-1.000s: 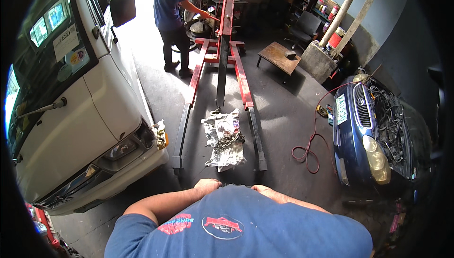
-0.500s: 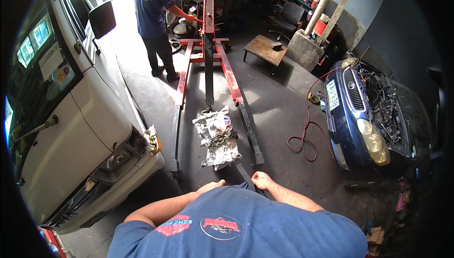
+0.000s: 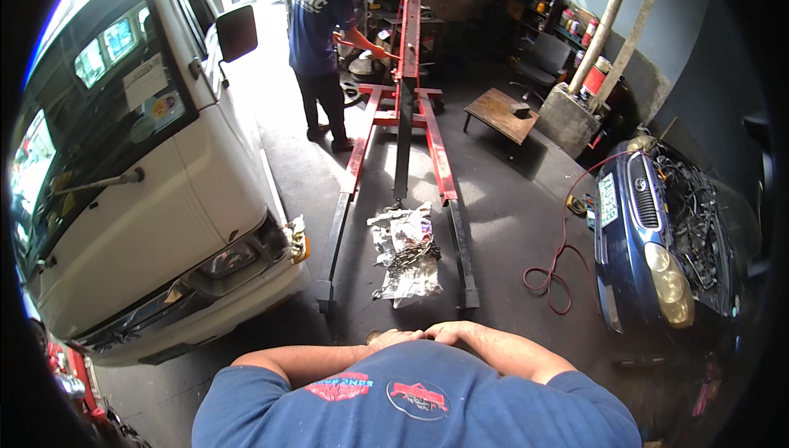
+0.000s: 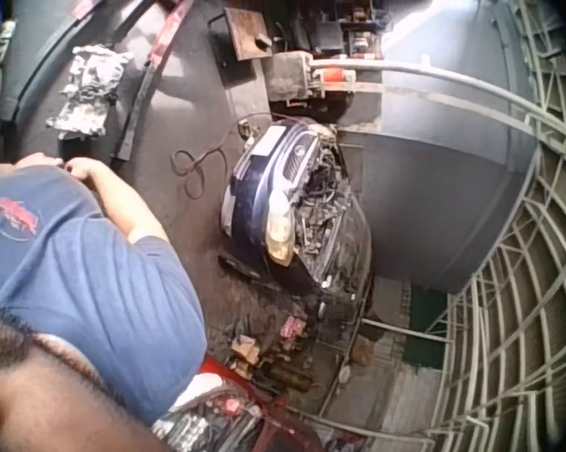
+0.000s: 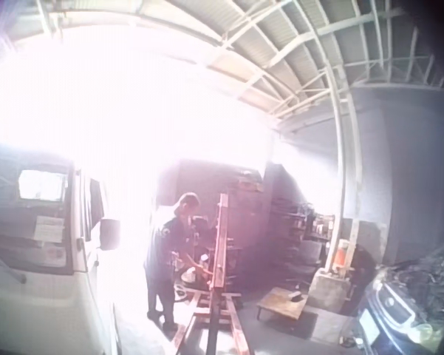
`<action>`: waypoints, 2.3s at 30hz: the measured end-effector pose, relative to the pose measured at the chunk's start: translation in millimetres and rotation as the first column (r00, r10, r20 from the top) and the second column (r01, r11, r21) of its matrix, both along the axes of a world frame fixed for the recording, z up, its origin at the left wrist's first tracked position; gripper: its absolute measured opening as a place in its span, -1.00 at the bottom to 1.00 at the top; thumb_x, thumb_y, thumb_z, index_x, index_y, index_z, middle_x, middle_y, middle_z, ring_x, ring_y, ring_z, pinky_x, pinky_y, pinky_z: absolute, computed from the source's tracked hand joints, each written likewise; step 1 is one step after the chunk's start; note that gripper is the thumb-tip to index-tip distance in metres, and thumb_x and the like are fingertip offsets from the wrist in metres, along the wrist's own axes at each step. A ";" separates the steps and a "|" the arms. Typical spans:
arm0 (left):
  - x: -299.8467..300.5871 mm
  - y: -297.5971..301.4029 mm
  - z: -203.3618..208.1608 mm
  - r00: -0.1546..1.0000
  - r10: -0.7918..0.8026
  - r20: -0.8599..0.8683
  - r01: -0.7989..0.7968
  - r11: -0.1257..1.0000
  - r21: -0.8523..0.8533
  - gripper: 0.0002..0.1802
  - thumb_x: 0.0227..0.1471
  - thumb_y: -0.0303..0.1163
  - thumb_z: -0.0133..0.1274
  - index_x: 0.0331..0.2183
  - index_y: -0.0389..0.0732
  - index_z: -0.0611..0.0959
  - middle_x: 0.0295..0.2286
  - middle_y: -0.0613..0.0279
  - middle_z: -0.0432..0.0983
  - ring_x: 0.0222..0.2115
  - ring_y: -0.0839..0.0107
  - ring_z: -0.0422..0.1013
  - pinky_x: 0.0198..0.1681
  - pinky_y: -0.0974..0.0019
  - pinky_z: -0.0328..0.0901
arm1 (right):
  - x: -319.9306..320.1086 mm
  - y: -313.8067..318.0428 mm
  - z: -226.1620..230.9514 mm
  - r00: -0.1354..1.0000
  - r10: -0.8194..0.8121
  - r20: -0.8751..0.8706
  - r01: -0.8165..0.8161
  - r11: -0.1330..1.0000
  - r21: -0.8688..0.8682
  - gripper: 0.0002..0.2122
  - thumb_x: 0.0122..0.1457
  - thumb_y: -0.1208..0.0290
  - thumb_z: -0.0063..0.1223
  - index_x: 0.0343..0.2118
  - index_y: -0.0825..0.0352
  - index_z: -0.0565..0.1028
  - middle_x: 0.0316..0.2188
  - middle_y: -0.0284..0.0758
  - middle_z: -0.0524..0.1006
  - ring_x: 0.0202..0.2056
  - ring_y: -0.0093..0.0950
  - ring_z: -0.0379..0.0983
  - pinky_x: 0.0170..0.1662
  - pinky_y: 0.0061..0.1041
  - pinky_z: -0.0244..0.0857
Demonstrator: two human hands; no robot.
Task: The person secures a wrapped engine block to a red engine hoist using a metal chain. They wrap the chain around the engine, attach the hook to the hoist, and adjust the chain to ensure the load is stable.
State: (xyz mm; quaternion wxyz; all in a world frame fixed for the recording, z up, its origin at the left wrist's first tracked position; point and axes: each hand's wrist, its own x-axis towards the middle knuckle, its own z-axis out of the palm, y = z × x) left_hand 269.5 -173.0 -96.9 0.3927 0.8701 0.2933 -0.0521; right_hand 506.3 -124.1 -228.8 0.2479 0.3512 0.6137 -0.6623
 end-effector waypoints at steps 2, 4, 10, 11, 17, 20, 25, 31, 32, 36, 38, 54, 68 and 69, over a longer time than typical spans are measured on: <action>3.0 -7.5 6.3 0.999 0.052 0.002 -0.053 0.999 0.012 -0.54 0.15 -0.13 -0.08 0.03 -0.11 0.39 -0.05 0.15 0.42 -0.02 0.21 0.43 -0.04 0.03 0.29 | 3.9 7.1 -13.7 0.994 0.107 0.017 -0.107 0.993 0.047 -0.56 0.14 0.31 0.23 0.07 0.28 0.44 -0.03 -0.42 0.51 -0.02 -0.61 0.36 0.09 -0.46 0.27; 7.6 -18.4 12.6 0.998 0.057 -0.020 -0.055 0.997 0.062 -0.53 0.14 -0.12 -0.06 0.03 -0.12 0.39 -0.04 0.16 0.41 0.01 0.23 0.41 -0.03 0.01 0.28 | 1.4 3.3 -13.7 0.985 0.169 -0.029 -0.169 0.986 -0.001 -0.55 0.14 0.30 0.23 0.08 0.30 0.42 0.00 -0.40 0.51 0.01 -0.57 0.36 0.11 -0.44 0.26; 46.4 -59.8 1.5 0.993 0.107 -0.040 -0.104 0.992 0.074 -0.51 0.15 -0.07 -0.06 0.04 -0.13 0.39 -0.06 0.14 0.46 0.00 0.15 0.42 -0.04 0.00 0.29 | 21.2 -35.5 71.6 0.994 -0.010 0.112 -0.076 0.679 0.730 -0.63 -0.03 0.12 0.20 -0.24 0.29 0.54 -0.27 -0.08 0.60 -0.12 -0.12 0.53 -0.10 -0.18 0.42; 57.3 -65.7 -8.6 0.992 0.121 -0.043 -0.119 0.992 0.052 -0.51 0.15 -0.06 -0.06 0.03 -0.13 0.40 -0.07 0.13 0.48 0.00 0.12 0.42 -0.04 0.00 0.29 | 27.1 -41.4 78.7 0.979 -0.115 0.166 -0.056 0.637 0.769 -0.65 -0.03 0.15 0.20 -0.24 0.27 0.52 -0.26 -0.10 0.60 -0.14 -0.12 0.53 -0.09 -0.19 0.42; 98.1 -105.7 -85.8 0.991 0.124 -0.047 -0.132 0.898 -0.419 -0.49 0.12 -0.09 0.07 0.01 -0.19 0.50 -0.11 -0.05 0.52 -0.04 0.10 0.44 -0.01 0.09 0.32 | 61.7 -84.7 32.6 0.921 0.073 0.384 -0.306 0.745 0.593 -0.34 -0.20 -0.14 0.33 -0.22 0.43 0.58 -0.27 -0.02 0.60 -0.20 -0.17 0.57 -0.11 -0.28 0.46; 94.8 -151.9 -101.6 0.970 0.235 -0.061 -0.236 0.860 -0.453 -0.45 0.12 -0.09 0.06 0.04 -0.23 0.49 -0.09 -0.02 0.52 -0.04 0.17 0.44 0.01 0.14 0.31 | 97.5 -147.8 37.5 0.999 -0.054 0.002 0.035 0.681 0.732 -0.36 -0.11 -0.09 0.37 -0.11 0.40 0.57 -0.11 -0.08 0.58 -0.03 -0.24 0.50 0.03 -0.39 0.38; 85.9 -225.3 -92.1 0.852 0.523 0.000 -0.445 0.725 -0.526 -0.48 0.11 -0.11 0.08 0.01 -0.23 0.51 -0.12 0.02 0.54 -0.05 0.23 0.44 0.01 0.17 0.30 | 124.7 -212.3 104.6 0.849 -0.292 -0.440 0.304 0.952 -0.045 -0.73 0.28 0.32 0.08 -0.07 0.39 0.51 -0.24 -0.37 0.56 -0.15 -0.59 0.44 -0.06 -0.52 0.35; 88.3 -246.1 -76.0 0.837 0.548 0.015 -0.463 0.722 -0.514 -0.46 0.08 -0.11 0.11 0.03 -0.21 0.54 -0.01 0.00 0.50 0.02 0.24 0.42 0.08 0.15 0.27 | 93.9 -218.1 146.1 0.388 -0.822 -0.417 0.723 0.552 -0.416 -0.90 0.28 0.43 0.02 -0.31 0.33 0.50 -0.43 -0.41 0.54 -0.40 -0.59 0.47 -0.27 -0.55 0.41; 83.8 -251.5 -74.1 0.831 0.555 0.037 -0.459 0.722 -0.517 -0.45 0.09 -0.11 0.12 0.05 -0.21 0.53 0.02 -0.01 0.48 0.04 0.25 0.40 0.09 0.15 0.26 | 94.0 -217.7 152.4 0.289 -0.875 -0.388 0.703 0.469 -0.534 -0.91 0.28 0.44 0.03 -0.32 0.33 0.50 -0.43 -0.38 0.55 -0.40 -0.58 0.48 -0.26 -0.54 0.43; 57.2 -275.1 -65.1 0.813 0.580 0.050 -0.463 0.696 -0.549 -0.43 0.12 -0.15 0.10 0.09 -0.23 0.50 0.06 0.04 0.45 0.07 0.25 0.37 0.14 0.18 0.23 | 69.5 -229.4 165.9 0.255 -0.899 -0.357 0.741 0.418 -0.525 -0.93 0.26 0.47 0.05 -0.33 0.35 0.49 -0.44 -0.36 0.56 -0.42 -0.53 0.50 -0.29 -0.51 0.46; 38.1 -290.3 -58.1 0.803 0.593 0.051 -0.465 0.679 -0.567 -0.46 0.13 -0.16 0.09 0.08 -0.24 0.51 0.04 0.06 0.47 0.05 0.28 0.38 0.13 0.20 0.24 | 42.6 -231.4 166.7 0.242 -0.891 -0.384 0.726 0.429 -0.538 -0.95 0.24 0.49 0.07 -0.32 0.34 0.50 -0.45 -0.36 0.55 -0.42 -0.54 0.50 -0.30 -0.52 0.45; -145.1 -396.3 -70.8 0.547 0.837 -0.003 -0.479 0.310 -0.821 -0.64 0.23 -0.24 0.03 -0.08 -0.30 0.62 -0.09 0.17 0.54 -0.08 0.41 0.42 0.01 0.28 0.31 | 38.6 -383.5 -22.9 0.935 -0.198 0.294 0.009 0.842 0.539 -0.52 0.16 -0.10 0.04 -0.11 0.23 0.61 -0.03 -0.15 0.55 0.04 -0.26 0.45 0.13 -0.33 0.29; -55.1 -250.3 -48.3 0.926 0.317 -0.207 -0.376 0.711 -0.595 -0.60 0.27 -0.18 -0.08 -0.34 -0.33 0.63 -0.44 0.36 0.52 -0.39 0.47 0.38 -0.26 0.29 0.31 | 181.5 -552.8 -73.0 0.024 -0.938 0.346 0.782 0.233 0.578 -0.40 0.23 -0.10 -0.08 -0.11 0.50 0.55 -0.04 0.04 0.51 0.04 -0.07 0.43 0.10 -0.19 0.29; -30.8 -248.6 -42.6 0.955 0.263 -0.135 -0.289 0.736 -0.612 -0.59 0.28 -0.17 -0.09 -0.33 -0.34 0.63 -0.43 0.32 0.54 -0.38 0.46 0.38 -0.24 0.28 0.32 | 177.9 -558.5 -78.1 0.020 -0.936 0.352 0.780 0.235 0.580 -0.39 0.23 -0.12 -0.07 -0.10 0.50 0.54 -0.04 0.04 0.51 0.05 -0.06 0.42 0.09 -0.17 0.29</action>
